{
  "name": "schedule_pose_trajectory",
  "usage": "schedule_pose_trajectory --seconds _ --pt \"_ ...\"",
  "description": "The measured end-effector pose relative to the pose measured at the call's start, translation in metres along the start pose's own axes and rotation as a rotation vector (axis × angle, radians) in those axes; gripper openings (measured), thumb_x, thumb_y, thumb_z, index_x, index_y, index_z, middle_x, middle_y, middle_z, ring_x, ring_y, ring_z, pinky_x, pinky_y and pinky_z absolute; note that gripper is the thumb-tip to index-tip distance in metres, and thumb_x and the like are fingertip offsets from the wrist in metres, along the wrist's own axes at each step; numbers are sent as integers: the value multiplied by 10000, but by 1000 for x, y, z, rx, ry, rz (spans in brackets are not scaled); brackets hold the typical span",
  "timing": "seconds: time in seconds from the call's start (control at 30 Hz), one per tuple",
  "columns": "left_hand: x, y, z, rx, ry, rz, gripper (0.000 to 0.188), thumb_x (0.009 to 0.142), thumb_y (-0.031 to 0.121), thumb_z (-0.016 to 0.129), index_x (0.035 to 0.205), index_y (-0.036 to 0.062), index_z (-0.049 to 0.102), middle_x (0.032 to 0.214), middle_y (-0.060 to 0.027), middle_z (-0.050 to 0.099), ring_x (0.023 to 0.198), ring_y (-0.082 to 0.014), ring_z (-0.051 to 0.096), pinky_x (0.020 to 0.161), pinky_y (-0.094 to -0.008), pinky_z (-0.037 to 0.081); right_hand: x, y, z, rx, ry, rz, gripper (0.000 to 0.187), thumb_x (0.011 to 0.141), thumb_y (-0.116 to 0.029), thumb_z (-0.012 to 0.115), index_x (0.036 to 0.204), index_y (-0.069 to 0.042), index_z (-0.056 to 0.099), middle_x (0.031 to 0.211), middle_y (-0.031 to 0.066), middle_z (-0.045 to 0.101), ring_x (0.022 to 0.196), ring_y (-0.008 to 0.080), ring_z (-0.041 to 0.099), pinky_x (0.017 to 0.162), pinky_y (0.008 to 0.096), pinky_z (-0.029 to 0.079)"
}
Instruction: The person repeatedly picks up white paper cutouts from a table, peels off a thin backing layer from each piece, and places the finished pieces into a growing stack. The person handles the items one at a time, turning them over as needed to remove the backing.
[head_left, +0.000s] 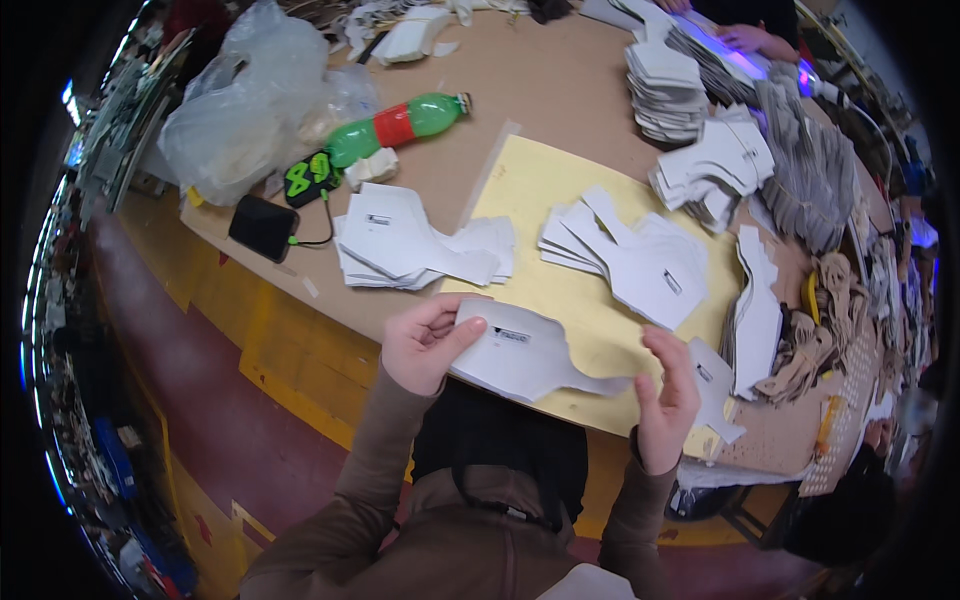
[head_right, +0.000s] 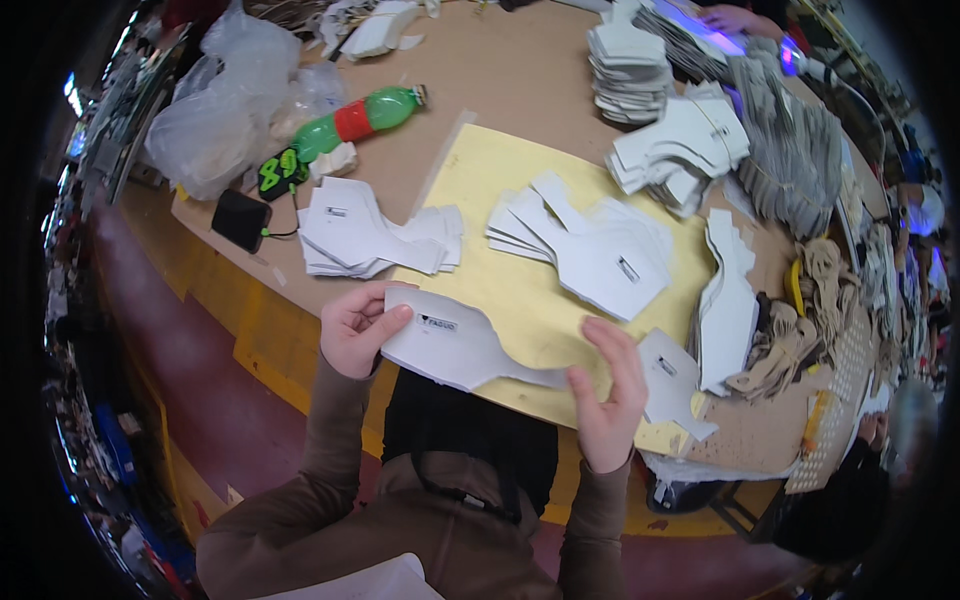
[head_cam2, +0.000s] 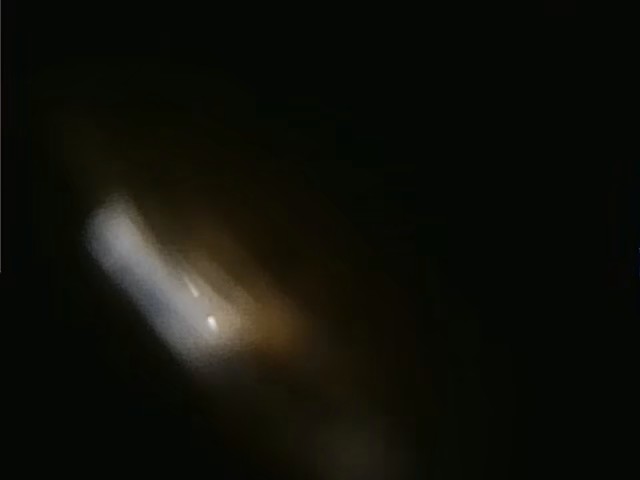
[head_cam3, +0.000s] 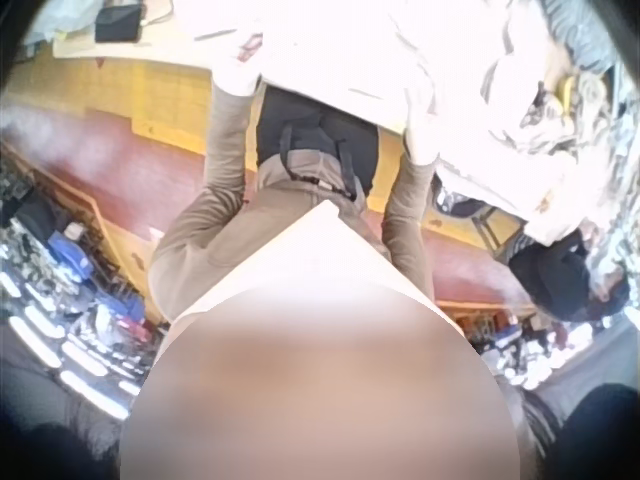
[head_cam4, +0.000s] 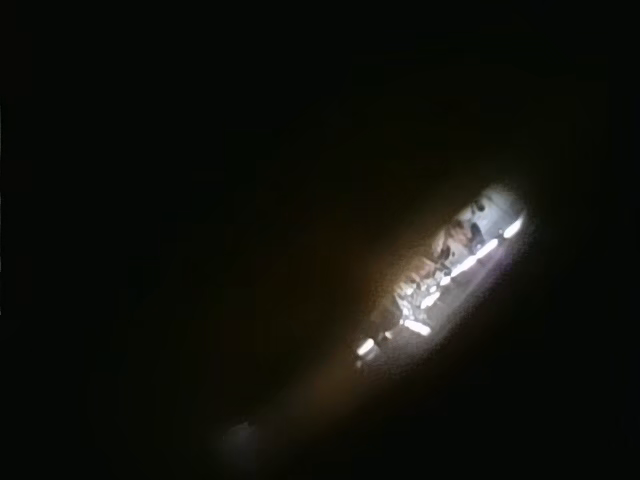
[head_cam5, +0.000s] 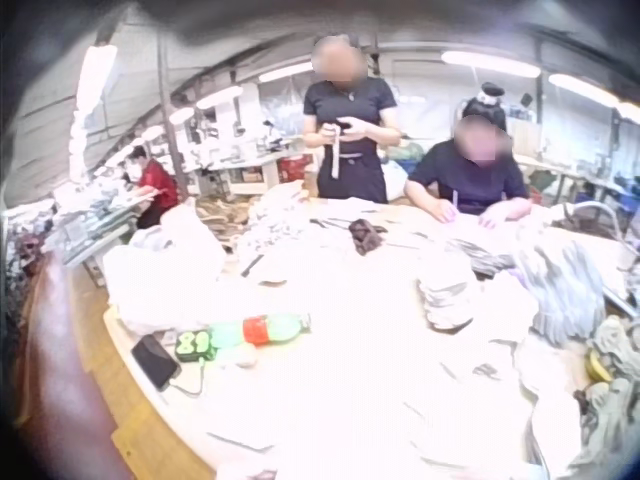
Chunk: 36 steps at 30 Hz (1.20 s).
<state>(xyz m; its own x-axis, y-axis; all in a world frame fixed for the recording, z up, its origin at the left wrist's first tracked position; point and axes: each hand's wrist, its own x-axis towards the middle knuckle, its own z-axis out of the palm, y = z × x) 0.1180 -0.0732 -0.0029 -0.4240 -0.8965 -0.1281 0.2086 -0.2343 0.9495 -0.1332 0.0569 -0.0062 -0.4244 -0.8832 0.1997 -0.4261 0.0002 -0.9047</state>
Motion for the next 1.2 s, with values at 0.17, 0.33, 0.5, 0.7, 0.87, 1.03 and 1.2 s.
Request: schedule_pose_trajectory --seconds 0.17,0.33,0.5,0.7,0.87,1.03,1.2 --pt "-5 -4 37 -42 -98 -132 333 952 -21 645 1266 -122 598 1081 -185 723 952 -147 697 834 -246 561 -11 -12 -17 44 -142 163 195 831 -25 706 1022 10 729 817 81 720 824 182 661 996 415 442" --pt "-4 -5 50 -54 -109 -145 327 947 -27 640 1255 -129 597 1055 -186 729 924 -153 704 812 -248 566 -20 -12 -37 399 10 420 132 846 2 686 969 24 731 731 70 684 743 175 600 857 347 445" --pt "-7 -7 59 -114 -62 -203 315 937 -29 640 1229 -140 603 1018 -189 735 884 -164 716 775 -255 572 -22 -19 -38 130 53 281 146 846 -18 694 984 16 730 776 65 682 807 195 604 850 343 432" --pt "-14 -17 68 -43 -112 -200 313 930 -27 658 1224 -125 617 1021 -184 735 890 -155 712 788 -246 565 -22 -46 -38 -405 -78 19 225 860 -113 724 1068 -28 718 893 80 706 853 255 627 884 380 427" --pt "-17 -32 71 20 -191 -243 321 953 -3 654 1250 -114 602 1067 -170 725 945 -138 693 827 -241 555 -15 -31 -25 -207 -234 146 126 923 -104 659 981 7 677 842 106 662 833 267 570 857 371 417" --pt "-16 -39 69 -6 -265 -276 311 988 34 626 1265 -93 567 1063 -151 730 921 -112 686 794 -233 547 -18 -19 -25 -100 -349 227 213 989 -144 597 870 32 609 750 126 569 754 252 512 754 354 408" --pt "-17 -40 73 -59 -243 -329 267 983 6 601 1225 -101 569 963 -136 744 852 -122 698 764 -222 538 -23 -15 -25 54 -298 328 210 993 -146 599 890 35 620 740 85 553 758 186 502 722 313 404"
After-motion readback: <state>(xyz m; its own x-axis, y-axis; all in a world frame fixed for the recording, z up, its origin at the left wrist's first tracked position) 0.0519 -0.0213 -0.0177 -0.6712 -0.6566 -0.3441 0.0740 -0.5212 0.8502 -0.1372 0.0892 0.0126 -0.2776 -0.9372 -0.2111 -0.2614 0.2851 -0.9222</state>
